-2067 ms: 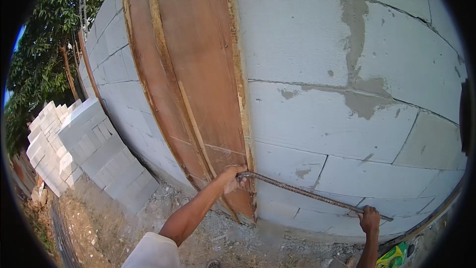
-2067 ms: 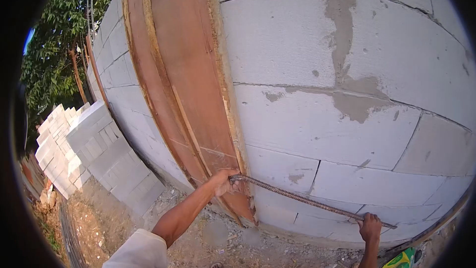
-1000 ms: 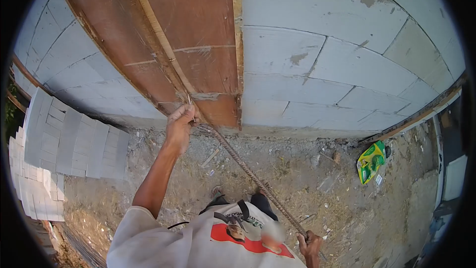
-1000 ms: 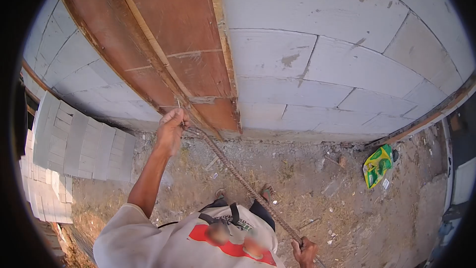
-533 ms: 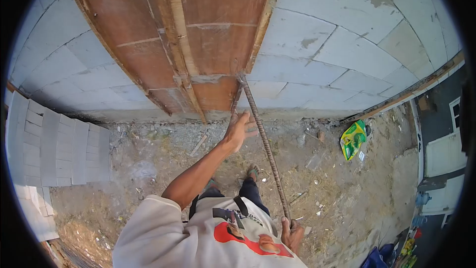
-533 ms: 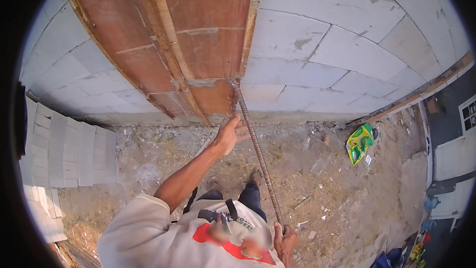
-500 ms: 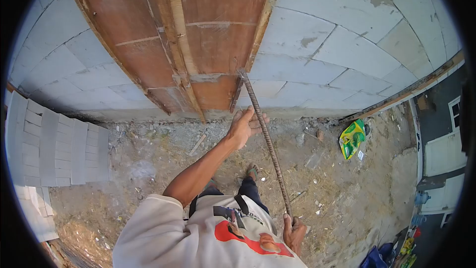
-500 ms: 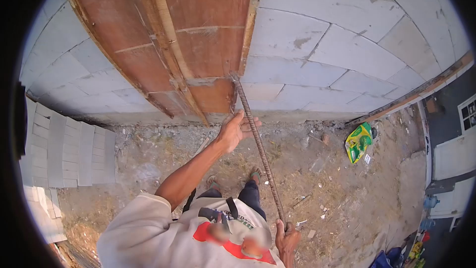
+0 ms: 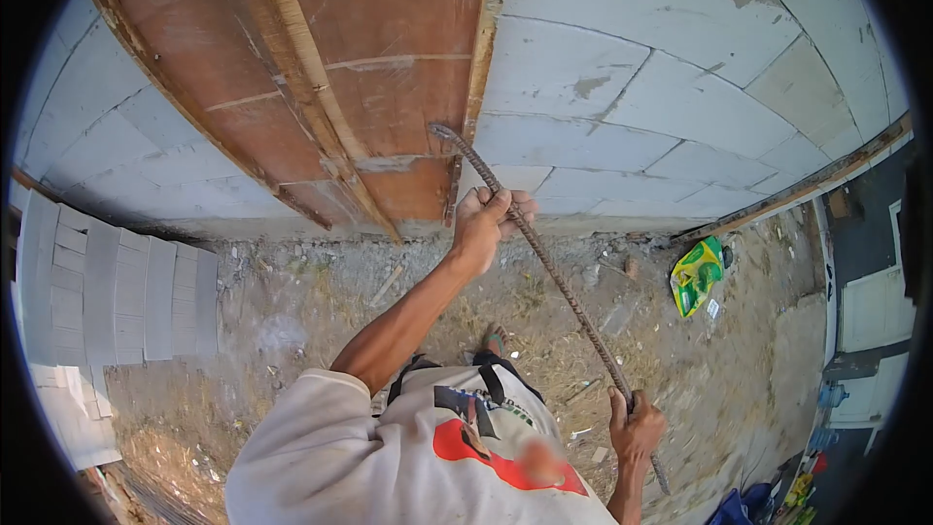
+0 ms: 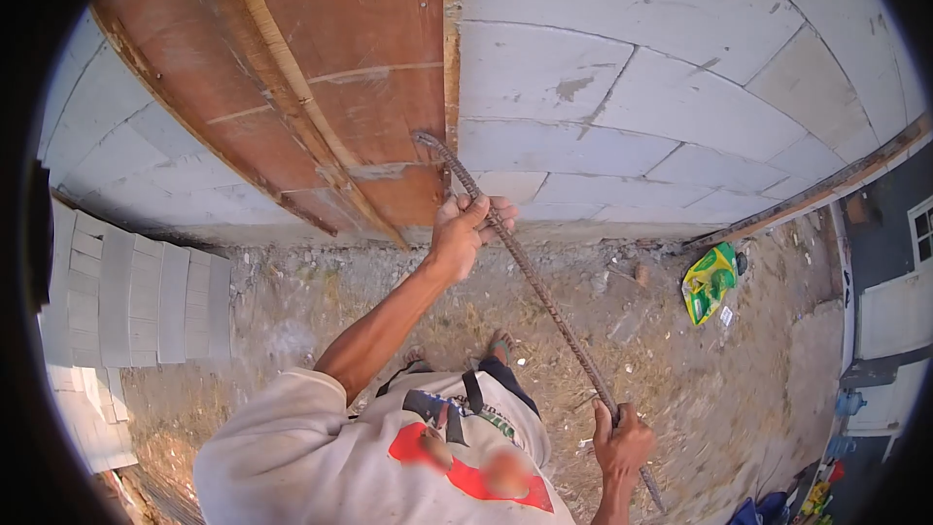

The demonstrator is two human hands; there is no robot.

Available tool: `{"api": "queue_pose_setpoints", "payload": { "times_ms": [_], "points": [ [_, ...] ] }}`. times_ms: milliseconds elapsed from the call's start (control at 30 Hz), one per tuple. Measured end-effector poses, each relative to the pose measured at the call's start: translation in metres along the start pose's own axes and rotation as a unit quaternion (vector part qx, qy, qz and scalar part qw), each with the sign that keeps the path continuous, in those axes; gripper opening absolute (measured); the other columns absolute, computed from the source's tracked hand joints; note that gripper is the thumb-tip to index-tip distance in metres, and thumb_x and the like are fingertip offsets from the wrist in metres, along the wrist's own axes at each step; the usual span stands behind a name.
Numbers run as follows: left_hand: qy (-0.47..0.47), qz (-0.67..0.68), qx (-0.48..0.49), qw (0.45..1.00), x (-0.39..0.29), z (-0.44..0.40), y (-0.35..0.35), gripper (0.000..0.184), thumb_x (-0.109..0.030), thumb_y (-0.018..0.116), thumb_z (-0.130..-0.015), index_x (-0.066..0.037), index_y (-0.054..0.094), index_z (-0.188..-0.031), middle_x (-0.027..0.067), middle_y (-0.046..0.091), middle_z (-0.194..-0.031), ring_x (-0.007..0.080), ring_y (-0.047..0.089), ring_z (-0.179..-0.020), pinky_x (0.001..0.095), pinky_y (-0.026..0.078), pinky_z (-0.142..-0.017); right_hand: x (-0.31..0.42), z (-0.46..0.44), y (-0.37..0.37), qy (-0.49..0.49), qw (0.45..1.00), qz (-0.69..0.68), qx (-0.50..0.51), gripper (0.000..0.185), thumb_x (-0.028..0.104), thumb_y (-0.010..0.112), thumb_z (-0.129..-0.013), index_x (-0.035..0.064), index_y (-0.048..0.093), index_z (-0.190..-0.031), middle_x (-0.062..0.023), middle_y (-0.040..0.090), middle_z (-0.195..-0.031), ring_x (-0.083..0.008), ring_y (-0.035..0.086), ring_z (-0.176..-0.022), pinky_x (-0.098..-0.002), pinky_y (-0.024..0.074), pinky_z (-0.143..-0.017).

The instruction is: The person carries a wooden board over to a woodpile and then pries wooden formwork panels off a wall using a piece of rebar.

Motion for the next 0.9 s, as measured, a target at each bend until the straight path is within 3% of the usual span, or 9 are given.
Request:
{"api": "queue_pose_setpoints", "payload": {
  "times_ms": [67, 367, 567, 633, 667, 867, 900],
  "points": [
    [0.017, -0.003, -0.011, 1.000, 0.000, -0.004, 0.001, 0.019, -0.013, 0.056, -0.107, -0.008, 0.041, -0.097, 0.0222, 0.066, -0.116, 0.0385, 0.068, -0.114, 0.0497, 0.061, -0.096, -0.013, -0.021, 0.002, -0.039, 0.999, 0.022, 0.006, 0.044, 0.043, 0.078, -0.091, 0.0063, 0.062, -0.073, -0.0142, 0.055, -0.050, -0.0341, 0.055, -0.041, -0.0434, 0.0415, -0.044],
    [0.100, -0.035, -0.031, 0.994, 0.007, -0.038, 0.026, 0.025, -0.016, 0.057, -0.108, -0.008, 0.036, -0.097, 0.0212, 0.068, -0.111, 0.0344, 0.073, -0.107, 0.0459, 0.065, -0.091, -0.076, -0.174, -0.015, -0.178, 0.983, 0.053, 0.005, 0.046, 0.040, 0.079, -0.089, 0.0065, 0.053, -0.071, -0.0145, 0.053, -0.055, -0.0372, 0.055, -0.046, -0.0451, 0.0423, -0.048],
    [0.101, -0.031, -0.085, 0.991, 0.019, -0.045, 0.033, 0.028, -0.015, 0.057, -0.107, -0.010, 0.032, -0.096, 0.0211, 0.069, -0.111, 0.0336, 0.073, -0.106, 0.0453, 0.065, -0.089, -0.089, -0.217, 0.000, -0.241, 0.970, 0.027, 0.007, 0.046, 0.037, 0.076, -0.091, 0.0048, 0.051, -0.071, -0.0152, 0.050, -0.054, -0.0368, 0.052, -0.045, -0.0441, 0.0394, -0.046],
    [0.091, -0.050, -0.090, 0.991, 0.017, -0.051, 0.037, 0.020, -0.021, 0.059, -0.107, -0.003, 0.050, -0.111, 0.0159, 0.069, -0.113, 0.0328, 0.072, -0.109, 0.0460, 0.062, -0.094, -0.094, -0.250, 0.005, -0.263, 0.964, 0.024, 0.011, 0.043, 0.036, 0.076, -0.091, 0.0050, 0.053, -0.072, -0.0159, 0.052, -0.055, -0.0379, 0.053, -0.047, -0.0447, 0.0404, -0.047],
    [0.092, -0.052, -0.093, 0.990, 0.020, -0.056, 0.038, 0.020, -0.021, 0.059, -0.107, -0.003, 0.050, -0.111, 0.0159, 0.069, -0.113, 0.0328, 0.072, -0.109, 0.0460, 0.062, -0.094, -0.099, -0.269, 0.009, -0.266, 0.964, 0.022, 0.012, 0.043, 0.036, 0.076, -0.091, 0.0050, 0.053, -0.072, -0.0159, 0.052, -0.055, -0.0379, 0.053, -0.047, -0.0447, 0.0404, -0.047],
    [0.160, -0.025, -0.123, 0.979, 0.030, -0.086, 0.052, 0.022, -0.020, 0.061, -0.106, -0.006, 0.046, -0.101, 0.0170, 0.069, -0.112, 0.0327, 0.071, -0.112, 0.0463, 0.063, -0.094, -0.106, -0.415, 0.050, -0.401, 0.915, 0.051, -0.005, 0.039, 0.033, 0.076, -0.088, 0.0034, 0.053, -0.077, -0.0175, 0.053, -0.058, -0.0420, 0.056, -0.053, -0.0479, 0.0412, -0.051],
    [0.167, -0.030, -0.137, 0.976, 0.031, -0.093, 0.052, 0.029, -0.020, 0.062, -0.106, -0.009, 0.036, -0.097, 0.0193, 0.068, -0.112, 0.0330, 0.071, -0.112, 0.0469, 0.063, -0.094, -0.103, -0.438, 0.051, -0.407, 0.912, 0.047, -0.005, 0.039, 0.033, 0.076, -0.088, 0.0034, 0.053, -0.077, -0.0175, 0.053, -0.058, -0.0420, 0.056, -0.053, -0.0479, 0.0412, -0.051]
  ]
}}
Point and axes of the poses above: each hand's wrist, its own z-axis away from the middle knuckle, its own y-axis out of the palm, x = y × z, the point moved 5 cm from there along -z, towards the middle knuckle
